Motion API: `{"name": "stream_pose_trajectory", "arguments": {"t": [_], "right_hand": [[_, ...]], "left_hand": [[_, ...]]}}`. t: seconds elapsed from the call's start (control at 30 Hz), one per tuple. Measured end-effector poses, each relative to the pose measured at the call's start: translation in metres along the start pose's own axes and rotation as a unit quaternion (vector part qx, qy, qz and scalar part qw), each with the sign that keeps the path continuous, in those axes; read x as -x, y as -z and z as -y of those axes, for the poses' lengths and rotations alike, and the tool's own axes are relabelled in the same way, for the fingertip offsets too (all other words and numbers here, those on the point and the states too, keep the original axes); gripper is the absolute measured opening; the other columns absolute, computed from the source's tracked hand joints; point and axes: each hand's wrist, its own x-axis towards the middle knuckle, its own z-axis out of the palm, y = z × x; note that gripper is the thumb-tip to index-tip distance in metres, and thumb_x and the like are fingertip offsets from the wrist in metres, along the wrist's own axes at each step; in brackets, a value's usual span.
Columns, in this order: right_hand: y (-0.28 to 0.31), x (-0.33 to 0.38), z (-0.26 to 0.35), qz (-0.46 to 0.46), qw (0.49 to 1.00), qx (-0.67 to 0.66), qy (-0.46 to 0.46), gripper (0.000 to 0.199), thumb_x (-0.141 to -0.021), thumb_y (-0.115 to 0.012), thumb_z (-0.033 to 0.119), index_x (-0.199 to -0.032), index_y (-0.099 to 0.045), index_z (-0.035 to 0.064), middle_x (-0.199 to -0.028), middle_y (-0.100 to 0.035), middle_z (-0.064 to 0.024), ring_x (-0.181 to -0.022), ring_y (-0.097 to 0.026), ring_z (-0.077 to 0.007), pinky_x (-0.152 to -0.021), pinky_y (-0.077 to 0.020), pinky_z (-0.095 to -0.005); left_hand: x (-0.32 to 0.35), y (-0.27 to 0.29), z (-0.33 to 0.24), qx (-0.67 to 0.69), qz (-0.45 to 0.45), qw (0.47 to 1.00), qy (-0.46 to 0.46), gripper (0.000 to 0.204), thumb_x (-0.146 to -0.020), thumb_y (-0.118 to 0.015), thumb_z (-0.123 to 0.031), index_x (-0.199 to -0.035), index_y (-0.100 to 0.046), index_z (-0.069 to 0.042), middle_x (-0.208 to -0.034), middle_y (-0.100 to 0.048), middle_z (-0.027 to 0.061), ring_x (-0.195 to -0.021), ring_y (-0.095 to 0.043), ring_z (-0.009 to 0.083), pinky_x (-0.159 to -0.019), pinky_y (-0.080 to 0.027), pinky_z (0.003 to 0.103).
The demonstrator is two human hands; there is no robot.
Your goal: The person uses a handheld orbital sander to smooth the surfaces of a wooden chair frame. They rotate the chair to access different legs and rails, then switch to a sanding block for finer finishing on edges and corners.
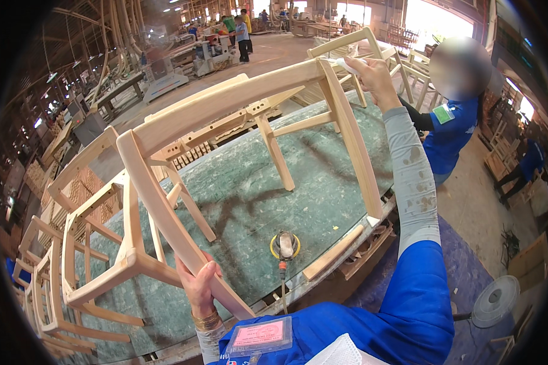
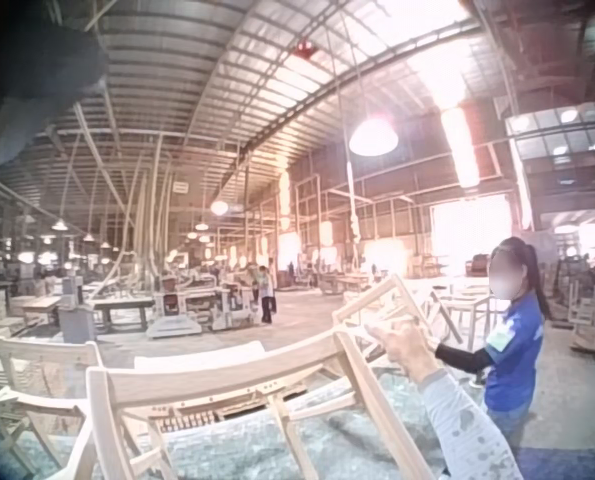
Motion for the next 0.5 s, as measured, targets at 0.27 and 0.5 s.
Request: {"name": "stream_pose_trajectory", "arguments": {"t": [0.27, 0.5], "right_hand": [[0.001, -0.003, -0.001, -0.003, 0.999, 0.016, -0.029, 0.033, -0.080, -0.069, 0.031, -0.069, -0.060, 0.0015, -0.056, -0.043, 0.0038, -0.043, -0.035, -0.0036, -0.036, -0.0235, -0.0203], [0.025, 0.056, -0.022, -0.006, 0.965, -0.241, -0.100, 0.029, -0.085, -0.065, 0.027, -0.101, -0.062, 0.0026, -0.079, -0.062, -0.0059, -0.061, -0.056, -0.0086, -0.051, -0.0439, -0.0196]], "left_hand": [[-0.005, 0.004, 0.002, 0.009, 0.010, 1.000, 0.001, 0.057, -0.072, -0.063, -0.012, -0.120, -0.034, 0.000, -0.076, -0.051, 0.0113, -0.052, -0.054, 0.0183, -0.045, -0.045, 0.027], [-0.013, 0.000, 0.010, 0.011, -0.025, 1.000, -0.012, 0.049, -0.073, -0.065, -0.015, -0.111, -0.039, 0.003, -0.077, -0.053, 0.0108, -0.053, -0.054, 0.0166, -0.044, -0.044, 0.026]]}}
